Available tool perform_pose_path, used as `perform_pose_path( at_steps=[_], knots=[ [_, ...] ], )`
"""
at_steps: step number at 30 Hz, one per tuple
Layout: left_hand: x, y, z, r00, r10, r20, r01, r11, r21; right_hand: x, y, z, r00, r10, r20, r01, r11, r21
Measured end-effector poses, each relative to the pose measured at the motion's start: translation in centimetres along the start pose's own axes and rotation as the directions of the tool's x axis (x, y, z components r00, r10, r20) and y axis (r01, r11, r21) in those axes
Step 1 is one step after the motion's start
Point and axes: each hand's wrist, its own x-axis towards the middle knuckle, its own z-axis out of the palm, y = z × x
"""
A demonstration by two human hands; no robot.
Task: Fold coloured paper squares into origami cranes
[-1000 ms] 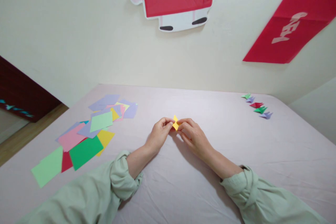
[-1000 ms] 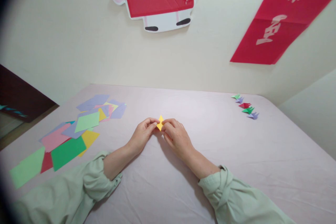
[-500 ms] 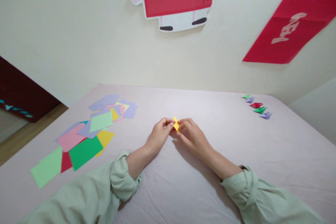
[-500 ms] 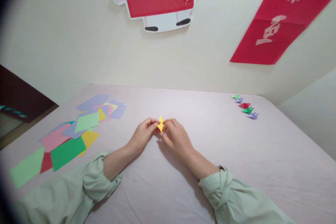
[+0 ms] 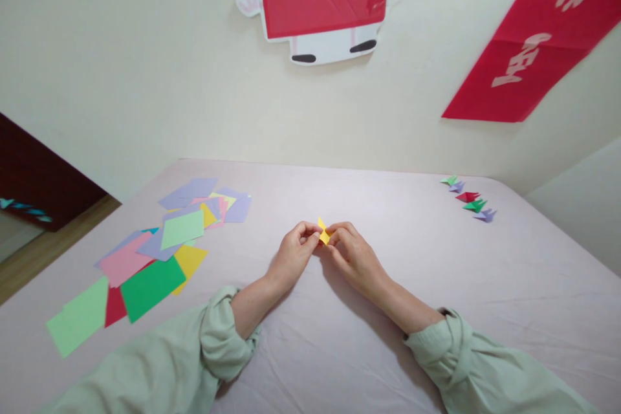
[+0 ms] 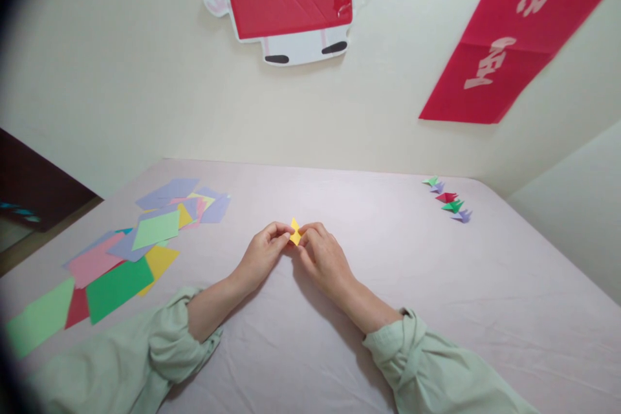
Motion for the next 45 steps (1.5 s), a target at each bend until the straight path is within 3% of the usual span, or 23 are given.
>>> perform_pose_path(
  at_steps=[12,26,34,41,45],
  knots=[
    [0.0,-0.3,0.2,0.997,0.065,0.033,-0.065,0.998,0.019,0.0,0.2,0.4,0.999,0.029,-0.028,-0.025,0.990,0.138],
    [-0.1,-0.7,0.4,0.989,0.114,0.092,-0.114,0.993,-0.012,0.2,0.0,0.3,0.995,0.080,-0.055,-0.068,0.980,0.186],
    [-0.1,-0.7,0.3,0.986,0.130,0.105,-0.133,0.991,0.018,0.1,-0.2,0.3,0.993,0.113,-0.041,-0.106,0.986,0.131],
    [-0.4,-0.6,0.7,0.978,0.183,0.098,-0.192,0.977,0.089,-0.1,-1.1,0.2,0.999,0.033,-0.003,-0.033,0.994,-0.100],
    [-0.5,-0.6,0.8,0.982,0.172,0.083,-0.176,0.983,0.045,-0.4,-1.4,0.5,1.000,0.018,-0.002,-0.019,0.993,-0.119]
  ],
)
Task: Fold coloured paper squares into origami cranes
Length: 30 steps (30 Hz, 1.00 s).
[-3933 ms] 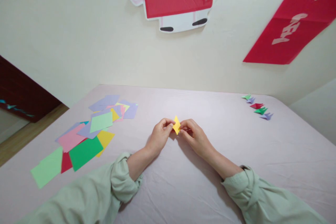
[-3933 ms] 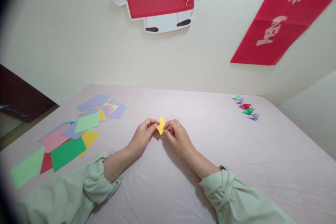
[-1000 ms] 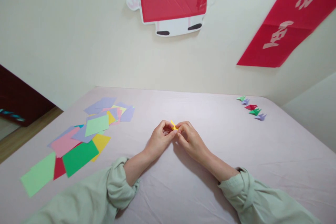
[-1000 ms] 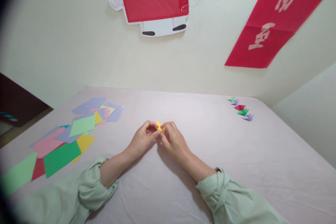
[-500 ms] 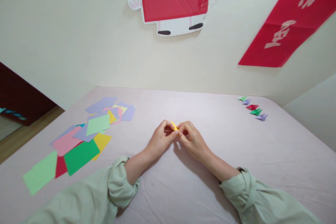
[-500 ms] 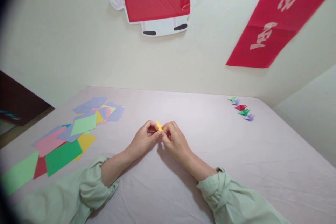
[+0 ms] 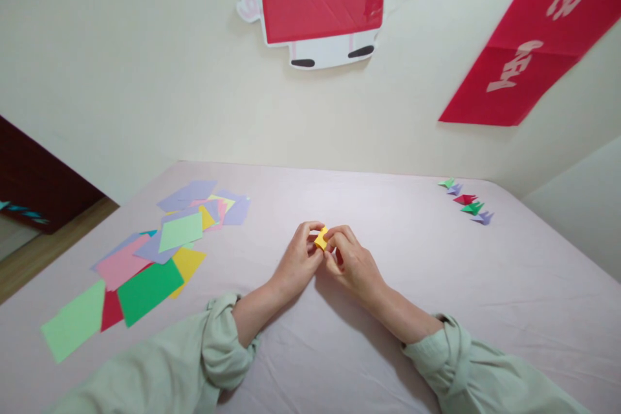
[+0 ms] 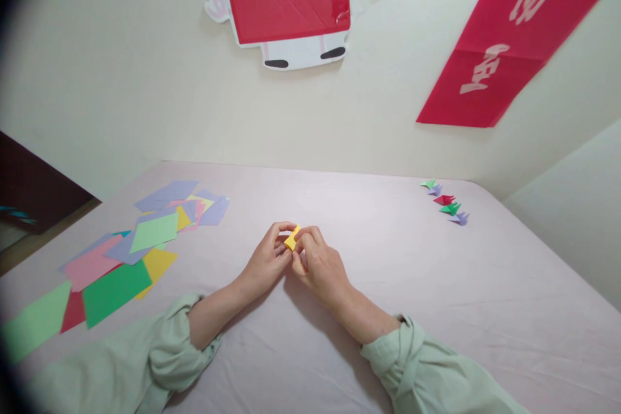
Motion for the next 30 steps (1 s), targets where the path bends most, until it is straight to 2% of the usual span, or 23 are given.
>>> perform_pose_path(
  at_steps=[3,6,9,11,17,22,26,30],
  knots=[
    [0.0,-0.1,-0.1,0.999,-0.033,0.015,0.034,0.998,-0.054,0.0,0.0,0.0,1.000,-0.015,-0.008,0.015,1.000,0.024],
    [0.2,-0.1,-0.3,0.993,-0.120,-0.013,0.118,0.989,-0.088,0.1,0.2,-0.3,0.998,-0.047,-0.037,0.048,0.998,0.039],
    [0.4,-0.2,-0.5,0.975,-0.211,-0.069,0.200,0.969,-0.147,0.3,0.5,-0.6,0.995,0.017,-0.100,-0.007,0.996,0.094],
    [0.5,-0.2,-0.5,0.968,-0.232,-0.096,0.213,0.961,-0.176,0.4,0.8,-0.6,0.991,0.070,-0.115,-0.048,0.982,0.183],
    [0.4,0.0,-0.4,0.971,-0.225,-0.078,0.208,0.961,-0.180,0.4,0.8,-0.1,0.984,0.180,-0.020,-0.160,0.916,0.367],
    [0.0,0.0,-0.4,0.987,-0.152,-0.046,0.150,0.988,-0.045,0.5,0.8,-0.2,0.976,0.219,0.014,-0.205,0.884,0.421],
    [-0.2,0.2,-0.4,0.999,0.033,-0.020,-0.031,0.996,0.087,0.7,1.3,-0.1,0.967,0.254,0.032,-0.239,0.851,0.468],
    [-0.3,0.4,-0.6,0.985,0.168,0.043,-0.173,0.951,0.256,0.7,1.8,0.1,0.955,0.294,0.052,-0.275,0.799,0.535]
  ],
)
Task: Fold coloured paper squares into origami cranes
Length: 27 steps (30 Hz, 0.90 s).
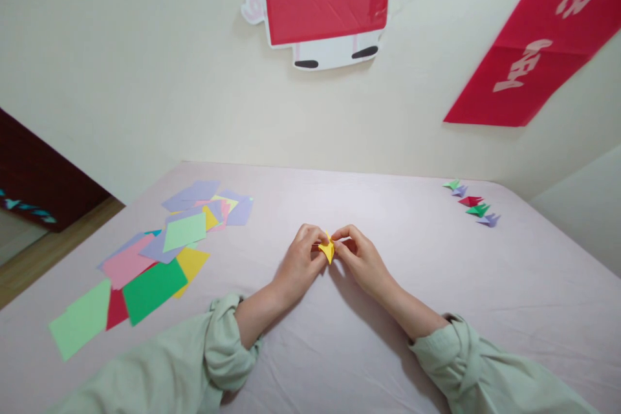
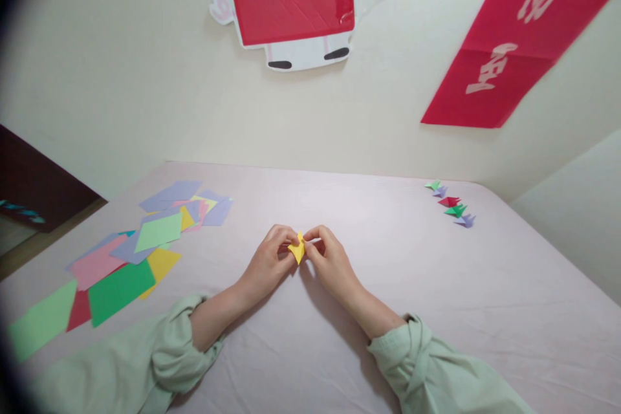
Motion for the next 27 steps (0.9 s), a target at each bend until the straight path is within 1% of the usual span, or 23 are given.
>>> perform_pose_path(
  at_steps=[3,5,7,10,14,17,20,23,27],
  knots=[
    [0.03,-0.14,-0.16,1.000,0.019,0.014,-0.019,0.998,0.062,0.09,0.14,-0.02,0.999,0.035,0.012,-0.036,0.995,0.090],
    [0.07,-0.36,-0.23,1.000,0.019,0.012,-0.020,0.996,0.088,0.14,0.25,-0.01,0.999,0.038,0.014,-0.040,0.993,0.108],
    [0.13,-0.58,-0.24,1.000,0.010,0.014,-0.011,0.995,0.095,0.21,0.42,0.00,1.000,0.025,0.002,-0.025,0.994,0.105],
    [0.21,-0.75,-0.17,1.000,-0.019,0.023,0.018,0.998,0.061,0.31,0.70,-0.01,1.000,0.014,-0.018,-0.011,0.994,0.112],
    [0.31,-0.46,-0.17,0.998,-0.064,0.011,0.064,0.998,0.027,0.37,0.72,-0.06,1.000,0.017,-0.011,-0.016,0.994,0.106],
    [0.36,-0.23,-0.34,0.998,-0.061,0.022,0.060,0.996,0.065,0.35,0.65,-0.09,1.000,0.005,-0.008,-0.004,0.997,0.080],
    [0.39,-0.28,-0.48,0.999,-0.044,0.008,0.043,0.995,0.086,0.30,0.73,-0.07,1.000,0.010,0.013,-0.011,0.997,0.079],
    [0.41,-0.32,-0.50,0.999,-0.026,-0.031,0.028,0.998,0.064,0.29,0.83,-0.04,0.999,0.020,0.024,-0.022,0.996,0.087],
    [0.33,-0.14,-0.27,0.997,-0.034,-0.062,0.033,0.999,-0.022,0.35,0.67,0.01,0.999,0.030,0.021,-0.032,0.992,0.118]
  ],
)
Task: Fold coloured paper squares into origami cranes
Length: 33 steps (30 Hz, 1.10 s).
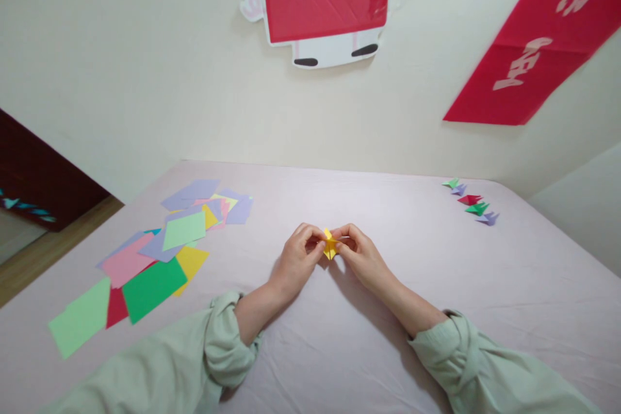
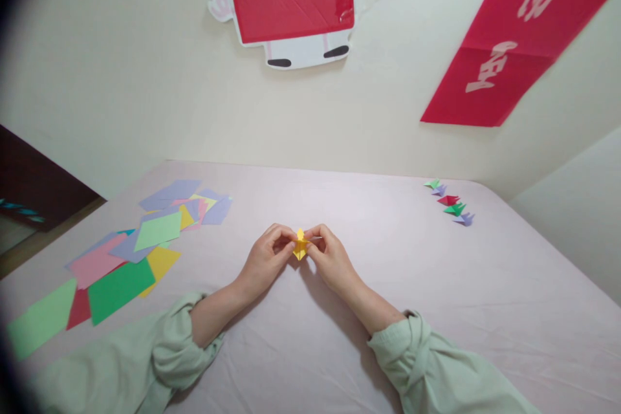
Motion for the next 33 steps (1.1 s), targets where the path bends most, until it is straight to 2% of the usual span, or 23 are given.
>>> perform_pose_path(
  at_steps=[6,11,17,22,27,33],
  knots=[
    [-0.3,0.0,0.6,0.999,-0.028,-0.020,0.026,0.995,-0.099,-0.2,-0.2,0.3,1.000,-0.013,-0.001,0.013,0.999,-0.031],
    [-0.3,0.3,0.7,0.999,-0.001,-0.035,0.000,1.000,-0.030,-0.4,0.1,0.6,0.988,-0.117,-0.097,0.098,0.978,-0.183],
    [-0.5,0.5,0.6,0.999,-0.002,-0.041,0.001,1.000,-0.012,-0.5,-0.4,0.6,0.994,-0.088,-0.068,0.075,0.982,-0.174],
    [-0.4,0.6,0.6,1.000,0.023,0.004,-0.023,0.997,0.078,-0.8,-1.0,0.8,0.991,-0.108,-0.075,0.091,0.974,-0.207],
    [-0.2,0.2,0.5,0.999,-0.053,0.007,0.052,0.997,0.050,-0.7,-1.0,0.8,0.997,-0.060,-0.049,0.052,0.986,-0.160],
    [-0.2,-0.1,0.7,0.995,-0.099,-0.014,0.099,0.994,0.049,-0.8,-0.8,1.1,0.995,-0.080,-0.063,0.063,0.970,-0.235]
  ],
)
